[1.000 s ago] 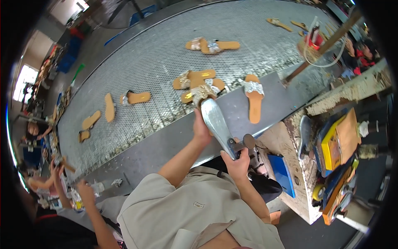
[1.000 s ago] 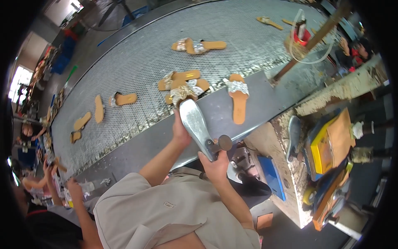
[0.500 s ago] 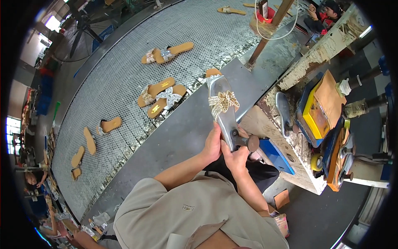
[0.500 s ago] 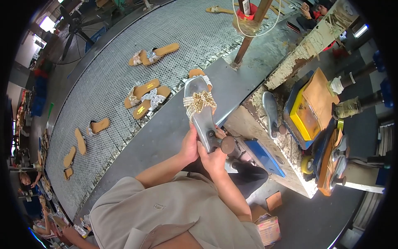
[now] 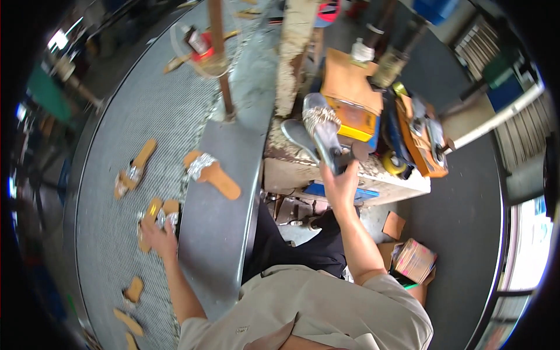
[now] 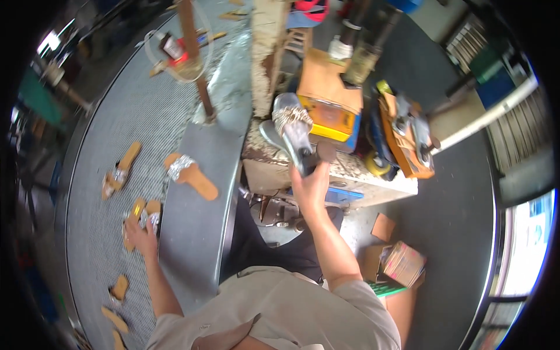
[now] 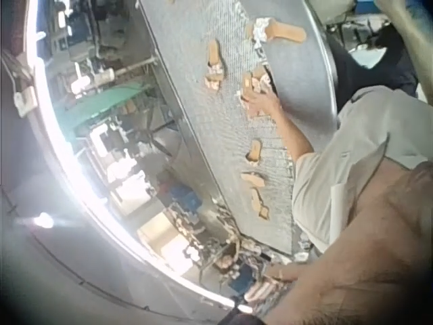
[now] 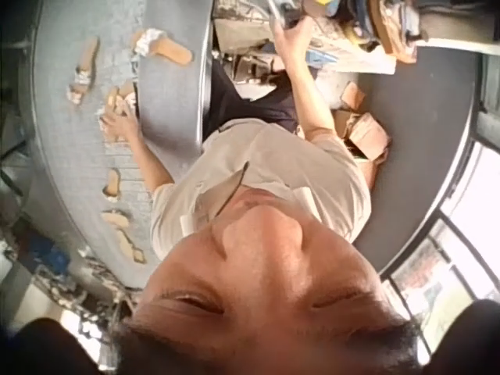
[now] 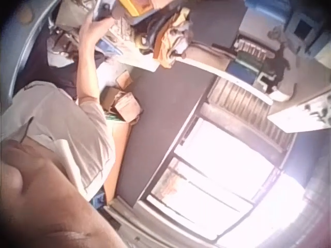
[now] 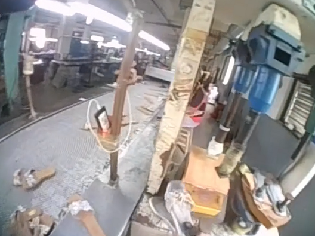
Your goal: The worker is assembling components of sandals on a conveyor belt, applying adhesive and pressing parts together.
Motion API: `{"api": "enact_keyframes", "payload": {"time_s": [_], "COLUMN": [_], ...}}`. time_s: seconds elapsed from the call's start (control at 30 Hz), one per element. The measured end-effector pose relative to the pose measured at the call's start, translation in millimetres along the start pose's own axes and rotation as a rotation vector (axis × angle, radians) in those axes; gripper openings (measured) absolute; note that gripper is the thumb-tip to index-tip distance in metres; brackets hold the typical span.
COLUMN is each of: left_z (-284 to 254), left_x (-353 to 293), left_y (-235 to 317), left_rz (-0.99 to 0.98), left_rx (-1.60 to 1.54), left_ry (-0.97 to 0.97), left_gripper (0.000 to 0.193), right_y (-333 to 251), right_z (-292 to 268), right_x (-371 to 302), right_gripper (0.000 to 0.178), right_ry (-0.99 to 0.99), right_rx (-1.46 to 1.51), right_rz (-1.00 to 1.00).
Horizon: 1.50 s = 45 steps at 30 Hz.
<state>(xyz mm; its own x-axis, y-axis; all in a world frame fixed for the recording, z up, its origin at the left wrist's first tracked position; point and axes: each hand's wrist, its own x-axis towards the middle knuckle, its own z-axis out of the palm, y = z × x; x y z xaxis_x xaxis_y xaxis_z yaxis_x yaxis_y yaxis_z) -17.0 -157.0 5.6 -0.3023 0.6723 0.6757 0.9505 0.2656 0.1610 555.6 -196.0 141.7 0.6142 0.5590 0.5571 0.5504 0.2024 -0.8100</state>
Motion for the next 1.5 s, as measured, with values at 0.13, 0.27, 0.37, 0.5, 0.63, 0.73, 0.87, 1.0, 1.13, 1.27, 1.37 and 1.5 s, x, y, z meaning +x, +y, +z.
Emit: {"api": "enact_keyframes", "payload": {"time_s": [0.13,0.27,0.37,0.5,0.63,0.73,0.87,1.0,1.13,1.27,1.37,1.5], "left_z": [33,50,55,56,58,57,59,36,33,27,35,50], "left_x": [10,31,46,55,46,37,27,27,27,50,87,146], "left_y": [-1,25,41,59,56,57,-5,28,56,72,64,-27], "left_rz": [-0.12,-0.188,-0.182,-0.192,-0.202,-0.189,-0.07,-0.013,-0.175,-0.245,-0.265,-0.389], "left_rx": [0.126,0.119,0.1,0.085,0.095,0.088,0.051,-0.092,-0.088,-0.118,-0.21,-0.225], "left_ry": [-0.277,-0.349,-0.337,-0.33,-0.333,-0.301,-0.104,0.014,-0.219,-0.272,-0.08,0.175], "left_gripper": [0.09,0.089,0.087,0.086,0.09,0.091,0.085,0.074,0.086,0.086,0.076,0.064], "right_y": [31,80,83,80,80,83,62,43,13,-19,-18,-25], "right_z": [-5,21,40,52,48,46,61,37,72,140,167,171], "right_x": [94,158,188,205,208,217,196,89,-72,-197,-245,-256], "right_gripper": [0.045,0.051,0.055,0.058,0.063,0.063,0.079,0.075,0.06,0.066,0.06,0.058], "right_ry": [0.275,0.399,0.392,0.465,0.392,0.416,0.319,0.41,-0.229,-0.706,-0.85,-0.866], "right_rx": [-0.236,-0.32,-0.412,-0.566,-0.521,-0.56,-0.707,-0.394,-0.082,0.163,0.042,0.025], "right_rz": [-0.094,-0.214,-0.201,-0.184,-0.104,-0.114,-0.153,-0.41,-0.536,-0.677,-0.677,-0.604]}}
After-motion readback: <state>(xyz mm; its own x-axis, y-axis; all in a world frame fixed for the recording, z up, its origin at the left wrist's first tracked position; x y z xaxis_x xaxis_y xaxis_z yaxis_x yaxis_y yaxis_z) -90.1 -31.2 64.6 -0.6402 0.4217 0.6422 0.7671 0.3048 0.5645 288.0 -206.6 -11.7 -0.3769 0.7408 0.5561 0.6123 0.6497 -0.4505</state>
